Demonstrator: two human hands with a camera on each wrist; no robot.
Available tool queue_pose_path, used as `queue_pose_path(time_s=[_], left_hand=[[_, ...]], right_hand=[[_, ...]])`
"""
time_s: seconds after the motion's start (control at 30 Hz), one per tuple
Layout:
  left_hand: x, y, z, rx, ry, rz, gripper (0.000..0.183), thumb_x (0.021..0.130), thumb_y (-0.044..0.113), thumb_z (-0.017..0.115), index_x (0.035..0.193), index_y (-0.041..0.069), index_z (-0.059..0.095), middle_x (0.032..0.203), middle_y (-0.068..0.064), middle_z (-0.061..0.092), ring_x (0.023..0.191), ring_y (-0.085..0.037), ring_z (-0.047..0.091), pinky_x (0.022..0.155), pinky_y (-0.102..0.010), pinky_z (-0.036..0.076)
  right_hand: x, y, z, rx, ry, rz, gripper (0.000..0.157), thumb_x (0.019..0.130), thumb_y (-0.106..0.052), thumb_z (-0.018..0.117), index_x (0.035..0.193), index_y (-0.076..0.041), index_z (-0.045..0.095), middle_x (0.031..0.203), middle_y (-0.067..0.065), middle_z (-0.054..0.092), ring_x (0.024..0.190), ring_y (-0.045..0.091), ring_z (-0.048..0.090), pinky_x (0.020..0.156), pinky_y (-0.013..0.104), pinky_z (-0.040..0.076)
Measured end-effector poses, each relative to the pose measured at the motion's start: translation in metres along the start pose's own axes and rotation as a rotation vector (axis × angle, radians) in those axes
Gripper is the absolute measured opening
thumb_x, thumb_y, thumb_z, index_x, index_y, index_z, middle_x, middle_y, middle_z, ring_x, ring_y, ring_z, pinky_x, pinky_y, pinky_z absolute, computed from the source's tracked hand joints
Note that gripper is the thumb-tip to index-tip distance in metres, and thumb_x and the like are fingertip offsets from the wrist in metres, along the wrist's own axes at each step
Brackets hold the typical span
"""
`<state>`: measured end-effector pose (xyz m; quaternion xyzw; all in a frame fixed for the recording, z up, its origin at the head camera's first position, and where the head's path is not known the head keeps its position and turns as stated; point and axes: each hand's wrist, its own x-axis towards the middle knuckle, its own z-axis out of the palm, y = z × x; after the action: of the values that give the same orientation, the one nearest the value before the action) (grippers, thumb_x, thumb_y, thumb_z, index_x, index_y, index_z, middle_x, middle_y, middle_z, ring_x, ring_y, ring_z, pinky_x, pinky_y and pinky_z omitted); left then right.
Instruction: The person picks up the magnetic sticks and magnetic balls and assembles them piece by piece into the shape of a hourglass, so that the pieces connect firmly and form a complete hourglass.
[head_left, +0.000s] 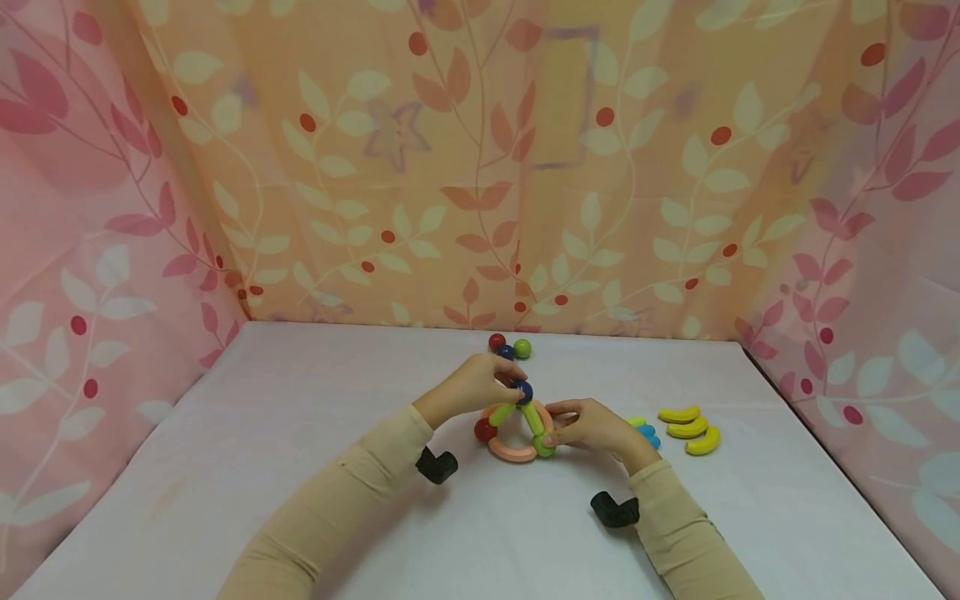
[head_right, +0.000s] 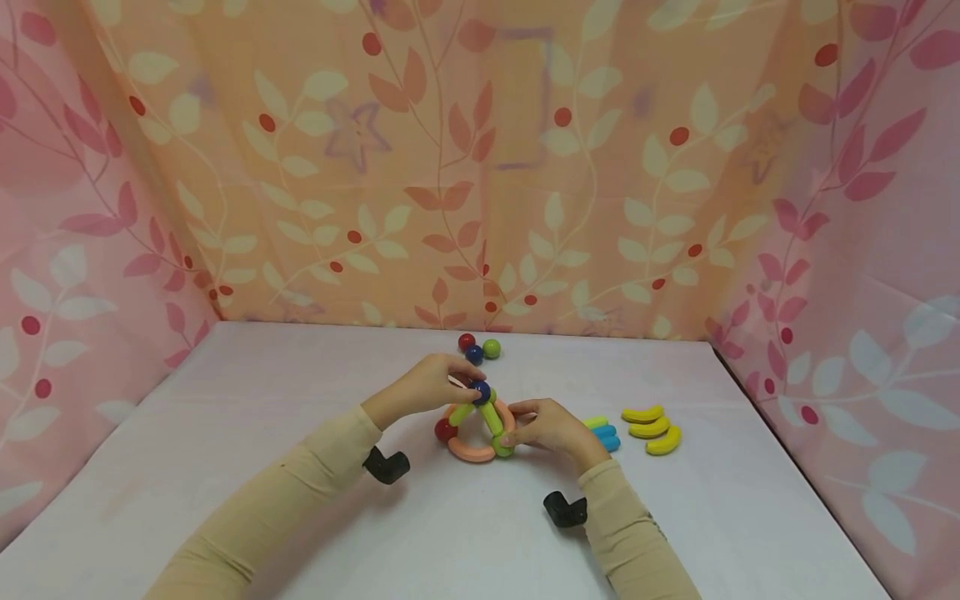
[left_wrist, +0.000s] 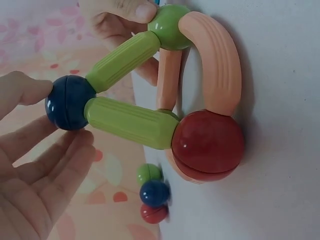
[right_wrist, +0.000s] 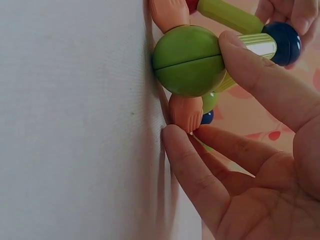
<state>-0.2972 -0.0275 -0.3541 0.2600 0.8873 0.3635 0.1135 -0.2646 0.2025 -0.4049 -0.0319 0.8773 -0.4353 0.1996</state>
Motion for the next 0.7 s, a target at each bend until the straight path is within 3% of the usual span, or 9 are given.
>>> queue_pose_path(time_s=[0.13, 0.3, 0.47, 0.57, 0.7], left_hand=[[-0.003, -0.011, 0.000, -0.039, -0.032, -0.043, 0.050, 0.087, 0.022, 0.077, 0.133, 0.007, 0.061, 0.125, -0.012, 0.067, 0.115, -0.026, 0.064, 0.092, -0.035, 0.058], [-0.015, -0.037, 0.003, -0.110, -0.051, -0.185, 0.072, 0.082, 0.028, 0.082, 0.143, 0.010, 0.050, 0.138, -0.015, 0.058, 0.122, -0.027, 0.060, 0.099, -0.043, 0.054], [-0.022, -0.058, 0.011, -0.231, -0.073, -0.292, 0.080, 0.079, 0.025, 0.084, 0.147, 0.010, 0.045, 0.140, -0.015, 0.055, 0.105, -0.021, 0.066, 0.091, -0.037, 0.057], [-0.022, -0.063, 0.015, -0.281, -0.081, -0.298, 0.082, 0.079, 0.024, 0.084, 0.148, 0.009, 0.043, 0.141, -0.015, 0.054, 0.091, -0.016, 0.067, 0.086, -0.031, 0.057], [-0.020, -0.067, 0.019, -0.314, -0.068, -0.300, 0.080, 0.080, 0.024, 0.084, 0.148, 0.009, 0.044, 0.143, -0.013, 0.053, 0.087, -0.012, 0.066, 0.086, -0.029, 0.056]], right_hand=[[0.000, 0.000, 0.000, 0.003, -0.008, -0.009, 0.077, 0.077, -0.035, 0.086, 0.141, -0.006, 0.055, 0.135, 0.015, 0.060, 0.115, 0.026, 0.056, 0.092, 0.034, 0.053], [-0.001, -0.001, 0.000, -0.018, 0.003, -0.017, 0.072, 0.076, -0.026, 0.087, 0.139, -0.007, 0.058, 0.140, 0.016, 0.058, 0.119, 0.028, 0.057, 0.094, 0.038, 0.054], [-0.001, -0.001, 0.001, -0.027, 0.034, -0.027, 0.066, 0.077, -0.023, 0.086, 0.135, -0.007, 0.061, 0.133, 0.015, 0.062, 0.114, 0.025, 0.060, 0.090, 0.034, 0.055], [0.000, -0.002, 0.001, -0.017, 0.055, -0.038, 0.063, 0.077, -0.022, 0.086, 0.134, -0.007, 0.062, 0.127, 0.014, 0.065, 0.112, 0.023, 0.061, 0.088, 0.032, 0.055], [0.000, -0.001, 0.001, 0.000, 0.060, -0.043, 0.062, 0.078, -0.021, 0.085, 0.133, -0.006, 0.062, 0.125, 0.013, 0.067, 0.110, 0.022, 0.061, 0.088, 0.031, 0.055]])
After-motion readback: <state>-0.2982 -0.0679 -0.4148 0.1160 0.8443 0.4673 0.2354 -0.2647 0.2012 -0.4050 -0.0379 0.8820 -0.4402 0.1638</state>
